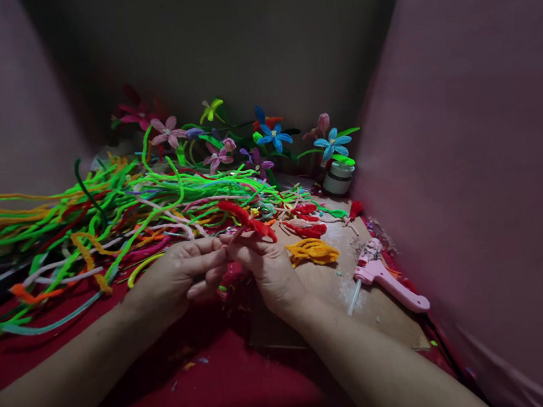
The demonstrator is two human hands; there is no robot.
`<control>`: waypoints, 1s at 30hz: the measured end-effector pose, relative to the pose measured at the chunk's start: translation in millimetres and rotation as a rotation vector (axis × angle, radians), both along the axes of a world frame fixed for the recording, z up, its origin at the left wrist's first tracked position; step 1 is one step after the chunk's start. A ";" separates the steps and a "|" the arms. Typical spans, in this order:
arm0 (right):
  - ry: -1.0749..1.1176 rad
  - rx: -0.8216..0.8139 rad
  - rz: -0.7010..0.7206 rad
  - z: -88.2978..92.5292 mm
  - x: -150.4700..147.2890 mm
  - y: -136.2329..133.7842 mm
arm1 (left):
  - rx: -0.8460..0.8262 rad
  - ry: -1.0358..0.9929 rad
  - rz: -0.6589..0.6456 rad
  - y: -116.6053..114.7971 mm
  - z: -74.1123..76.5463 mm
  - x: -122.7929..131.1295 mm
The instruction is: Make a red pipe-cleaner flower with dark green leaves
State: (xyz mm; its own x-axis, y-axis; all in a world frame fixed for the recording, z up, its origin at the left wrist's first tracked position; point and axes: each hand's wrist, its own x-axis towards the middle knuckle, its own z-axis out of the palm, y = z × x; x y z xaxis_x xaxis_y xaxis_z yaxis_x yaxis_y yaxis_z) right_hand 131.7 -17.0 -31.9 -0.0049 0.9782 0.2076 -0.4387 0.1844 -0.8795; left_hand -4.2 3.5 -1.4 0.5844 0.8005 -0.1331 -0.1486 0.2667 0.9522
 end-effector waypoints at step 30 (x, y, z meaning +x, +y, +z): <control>-0.197 0.090 -0.036 2.7 1.3 -2.3 | -0.002 0.000 0.005 -3.8 8.3 -0.6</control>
